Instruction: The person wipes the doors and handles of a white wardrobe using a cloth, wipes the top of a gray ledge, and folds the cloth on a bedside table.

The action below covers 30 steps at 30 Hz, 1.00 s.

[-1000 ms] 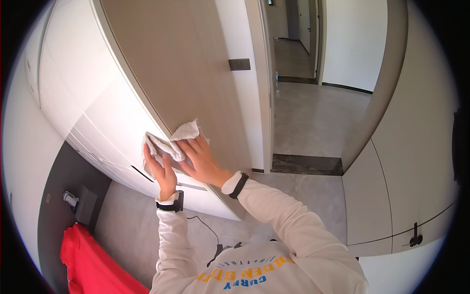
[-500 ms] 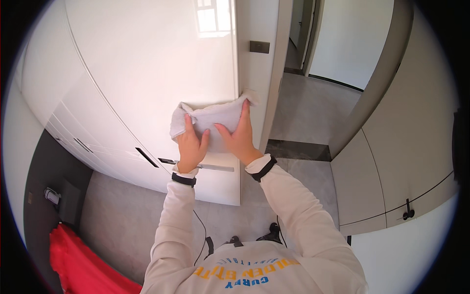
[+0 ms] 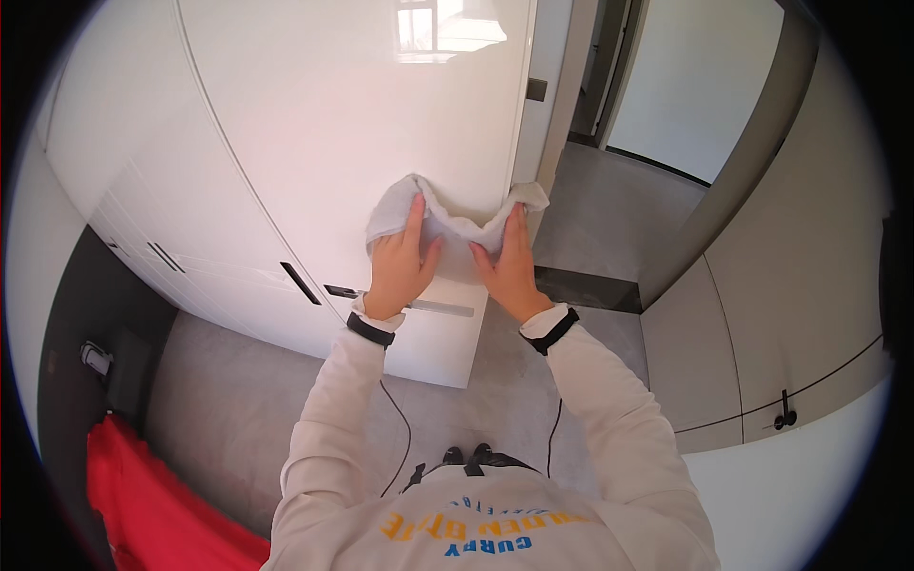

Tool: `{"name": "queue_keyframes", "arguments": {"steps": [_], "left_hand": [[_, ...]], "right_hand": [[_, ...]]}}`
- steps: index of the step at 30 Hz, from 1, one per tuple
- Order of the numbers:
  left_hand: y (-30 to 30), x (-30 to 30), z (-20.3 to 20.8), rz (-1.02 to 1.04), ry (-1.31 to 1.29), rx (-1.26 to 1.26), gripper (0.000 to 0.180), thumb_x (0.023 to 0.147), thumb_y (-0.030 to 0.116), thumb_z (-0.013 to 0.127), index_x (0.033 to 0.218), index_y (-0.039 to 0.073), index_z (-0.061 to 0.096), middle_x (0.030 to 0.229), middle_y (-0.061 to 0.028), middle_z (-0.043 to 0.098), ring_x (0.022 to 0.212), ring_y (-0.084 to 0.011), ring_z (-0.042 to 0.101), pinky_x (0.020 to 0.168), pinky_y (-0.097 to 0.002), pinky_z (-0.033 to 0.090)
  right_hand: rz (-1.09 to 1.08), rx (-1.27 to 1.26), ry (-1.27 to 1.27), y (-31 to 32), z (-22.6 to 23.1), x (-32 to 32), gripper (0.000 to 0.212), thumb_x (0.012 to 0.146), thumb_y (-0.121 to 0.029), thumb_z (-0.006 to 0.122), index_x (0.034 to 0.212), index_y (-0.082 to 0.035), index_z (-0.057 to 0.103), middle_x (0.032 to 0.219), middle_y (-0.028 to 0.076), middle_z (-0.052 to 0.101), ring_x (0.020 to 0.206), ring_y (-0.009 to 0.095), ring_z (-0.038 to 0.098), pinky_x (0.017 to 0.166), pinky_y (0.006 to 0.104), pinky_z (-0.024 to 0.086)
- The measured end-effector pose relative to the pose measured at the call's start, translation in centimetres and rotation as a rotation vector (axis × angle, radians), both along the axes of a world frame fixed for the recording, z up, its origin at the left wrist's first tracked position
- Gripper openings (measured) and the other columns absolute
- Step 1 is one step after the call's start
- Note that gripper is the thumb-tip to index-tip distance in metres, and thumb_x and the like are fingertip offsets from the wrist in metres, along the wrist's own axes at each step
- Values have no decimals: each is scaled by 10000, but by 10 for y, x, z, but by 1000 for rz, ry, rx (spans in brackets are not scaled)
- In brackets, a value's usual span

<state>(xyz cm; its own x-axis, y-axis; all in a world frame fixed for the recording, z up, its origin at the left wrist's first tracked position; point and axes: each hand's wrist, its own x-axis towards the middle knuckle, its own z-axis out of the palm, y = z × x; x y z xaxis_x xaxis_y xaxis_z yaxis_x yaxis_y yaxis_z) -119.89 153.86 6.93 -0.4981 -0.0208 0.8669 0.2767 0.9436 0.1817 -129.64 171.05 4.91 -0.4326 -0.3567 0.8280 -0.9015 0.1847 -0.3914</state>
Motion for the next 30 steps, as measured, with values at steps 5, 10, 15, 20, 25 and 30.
{"name": "queue_keyframes", "arguments": {"steps": [5,10,15,20,25,30], "left_hand": [[14,4,74,-17,-27,-59,740,798,77,654,1450,-23,319,968,-226,637,873,-409,599,830,-456,442],[3,2,76,40,-23,-166,737,802,119,655,1451,-6,330,1003,-230,635,925,-402,595,866,-455,429],[-9,2,75,-12,-78,-105,723,807,122,653,1452,12,344,966,-218,645,887,-392,602,838,-449,441],[-37,-1,94,-124,21,-120,716,818,126,649,1459,29,343,935,-194,650,850,-376,607,825,-437,447],[-77,9,118,-42,-60,30,714,838,139,648,1469,38,328,858,-145,655,794,-342,617,784,-404,449],[-118,11,105,-75,48,-57,696,859,181,639,1467,38,330,903,-149,671,883,-337,627,813,-423,450]], "right_hand": [[-52,23,253,3,38,1,670,774,-6,659,1378,76,380,1399,289,366,1257,489,387,1070,497,337],[-138,62,340,4,45,-4,693,749,-98,684,1375,36,417,1388,256,377,1246,485,376,1053,589,291],[-195,130,425,6,70,6,702,753,-136,686,1379,32,418,1433,243,347,1276,469,355,1058,579,280],[-301,180,480,-7,106,20,710,806,-213,669,1405,37,381,1474,259,302,1326,466,308,1068,572,261],[-501,129,499,-49,133,39,725,857,-277,646,1433,34,334,1503,272,256,1357,487,255,1083,580,229],[-623,169,497,-83,134,47,765,861,-327,645,1448,26,305,1509,280,240,1358,504,240,1082,608,197]]}}
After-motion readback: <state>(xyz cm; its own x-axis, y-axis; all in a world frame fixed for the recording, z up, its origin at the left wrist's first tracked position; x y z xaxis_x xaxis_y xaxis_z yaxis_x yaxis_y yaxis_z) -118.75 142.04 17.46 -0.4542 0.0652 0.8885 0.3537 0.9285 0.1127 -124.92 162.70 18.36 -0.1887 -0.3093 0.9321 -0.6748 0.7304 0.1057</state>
